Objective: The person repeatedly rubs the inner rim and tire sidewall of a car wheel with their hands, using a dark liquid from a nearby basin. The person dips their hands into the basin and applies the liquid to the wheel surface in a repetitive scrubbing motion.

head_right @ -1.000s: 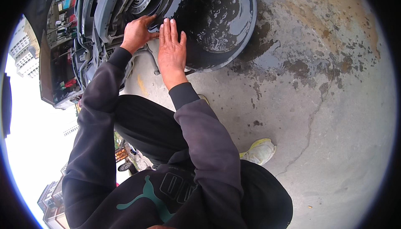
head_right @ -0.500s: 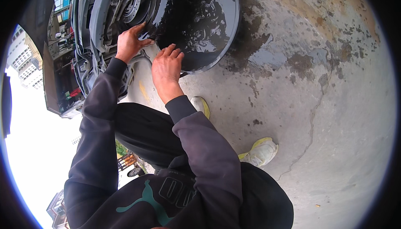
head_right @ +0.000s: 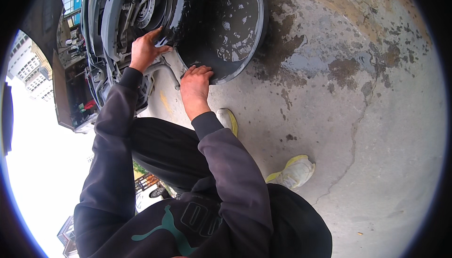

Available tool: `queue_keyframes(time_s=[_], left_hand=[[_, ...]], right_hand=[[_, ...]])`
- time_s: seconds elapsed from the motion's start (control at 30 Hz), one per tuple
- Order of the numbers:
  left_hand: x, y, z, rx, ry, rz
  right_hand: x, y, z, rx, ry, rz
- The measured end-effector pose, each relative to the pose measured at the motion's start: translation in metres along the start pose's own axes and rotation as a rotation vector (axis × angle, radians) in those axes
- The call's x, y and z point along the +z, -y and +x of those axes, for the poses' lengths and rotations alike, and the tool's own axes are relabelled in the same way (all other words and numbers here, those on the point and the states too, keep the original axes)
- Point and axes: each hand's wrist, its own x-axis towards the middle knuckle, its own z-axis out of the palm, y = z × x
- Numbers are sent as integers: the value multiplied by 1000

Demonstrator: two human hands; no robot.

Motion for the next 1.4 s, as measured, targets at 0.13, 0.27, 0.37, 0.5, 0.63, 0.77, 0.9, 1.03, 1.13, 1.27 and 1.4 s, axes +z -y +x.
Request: queue_keyframes(time_s=[0.13,0.27,0.37,0.5,0.63,0.77,0.9,1.03,1.13,1.27,1.4], left_hand=[[-1,-1,1,14,-8,10],[2,1,0,20,-21,4],[1,1,1,23,-24,0],[0,-1,1,2,-7,-5],[1,1,0,4,-12,-8],[3,2,0,15,-24,-6],[3,1,1,21,-35,-6],[2,1,1,14,-22,-5],[-5,-9,1,-35,11,-2],[-8,-9,0,-43,21,-1],[-6,-6,1,-20,6,-1]], right_hand=[[-1,-1,5,9,18,30],[1,-1,5,11,-9,36],[3,0,6,17,-33,49],[6,0,8,21,-39,67],[4,-1,7,22,-25,82],[3,-2,7,19,-21,76],[4,-2,7,15,-28,70],[4,-3,6,14,-35,78],[5,-3,6,18,-47,91],[7,-1,4,48,-143,30],[9,-1,5,65,-175,35]])
